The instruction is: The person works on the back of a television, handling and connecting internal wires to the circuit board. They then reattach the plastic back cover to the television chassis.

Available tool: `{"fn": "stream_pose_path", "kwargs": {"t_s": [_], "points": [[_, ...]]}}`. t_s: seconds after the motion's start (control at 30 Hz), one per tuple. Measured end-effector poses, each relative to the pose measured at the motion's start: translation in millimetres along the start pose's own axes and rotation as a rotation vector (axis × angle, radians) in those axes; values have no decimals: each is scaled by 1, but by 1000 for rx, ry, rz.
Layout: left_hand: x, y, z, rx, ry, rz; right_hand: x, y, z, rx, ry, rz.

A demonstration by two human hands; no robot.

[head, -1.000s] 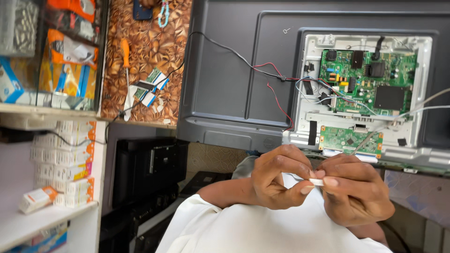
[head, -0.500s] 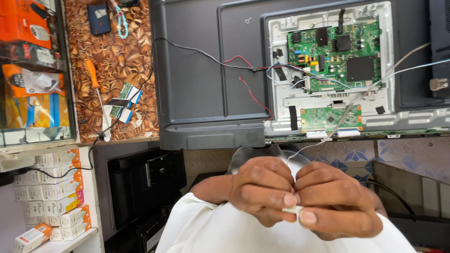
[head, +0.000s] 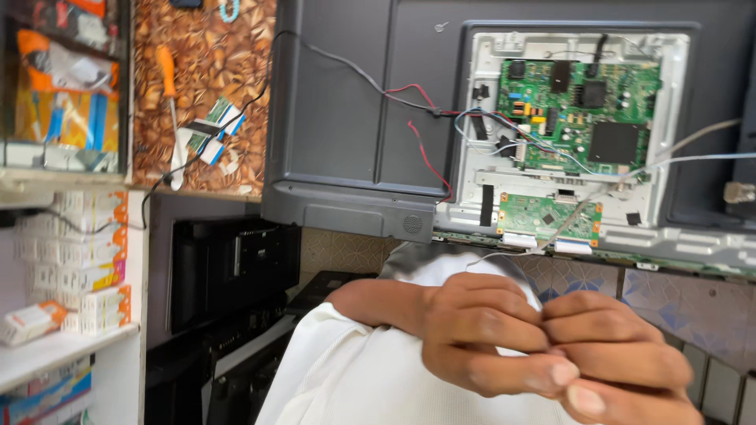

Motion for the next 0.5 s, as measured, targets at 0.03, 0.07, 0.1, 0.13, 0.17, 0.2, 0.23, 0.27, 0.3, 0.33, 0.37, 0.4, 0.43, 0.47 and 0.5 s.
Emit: {"fn": "stream_pose_path", "kwargs": {"t_s": [0.03, 0.07, 0.1, 0.13, 0.17, 0.2, 0.23, 0.27, 0.3, 0.33, 0.37, 0.4, 0.43, 0.47, 0.5], "points": [[1, 1, 0, 18, 73, 19, -5, 2, 5, 6, 64, 4], [3, 1, 0, 37, 145, 38, -9, 5, 10, 14, 129, 7], [-1, 0, 2, 37, 148, 28, -15, 9, 15, 10, 123, -1], [2, 0, 1, 58, 76, 43, -14, 11, 17, -22, 44, -30], [6, 0, 1, 80, 0, 72, -13, 12, 21, -48, -28, -49], [5, 0, 0, 82, -1, 75, -10, 11, 14, -49, -26, -46], [1, 0, 1, 83, 33, 81, -9, 7, 9, -51, -10, -35], [-3, 0, 1, 83, 67, 87, -7, 4, 3, -53, 6, -24], [-4, 0, -1, 81, 63, 106, -6, 2, 1, -43, 16, -10], [-9, 0, -2, 81, 104, 122, -3, 0, -3, -35, 1, -15], [-15, 0, -4, 80, 144, 137, 1, -1, -6, -26, -13, -21], [-16, 0, -2, 78, 140, 155, 0, -1, -9, -17, -3, -8], [-18, 0, 0, 75, 133, 152, 2, -3, -13, -37, -13, -7], [-20, 1, 1, 72, 126, 149, 5, -5, -17, -57, -23, -6], [-19, 1, 1, 68, 121, 159, 4, -5, -18, -50, -15, 0]]}}
Point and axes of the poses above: each hand's wrist, its own z-axis away from the middle knuckle, its own x-axis out of the palm, y = z × x, the point moved 10 cm from there along -z, towards the middle knuckle, and after that the axes turned 15 degrees about -y, right-handed, at the moved point
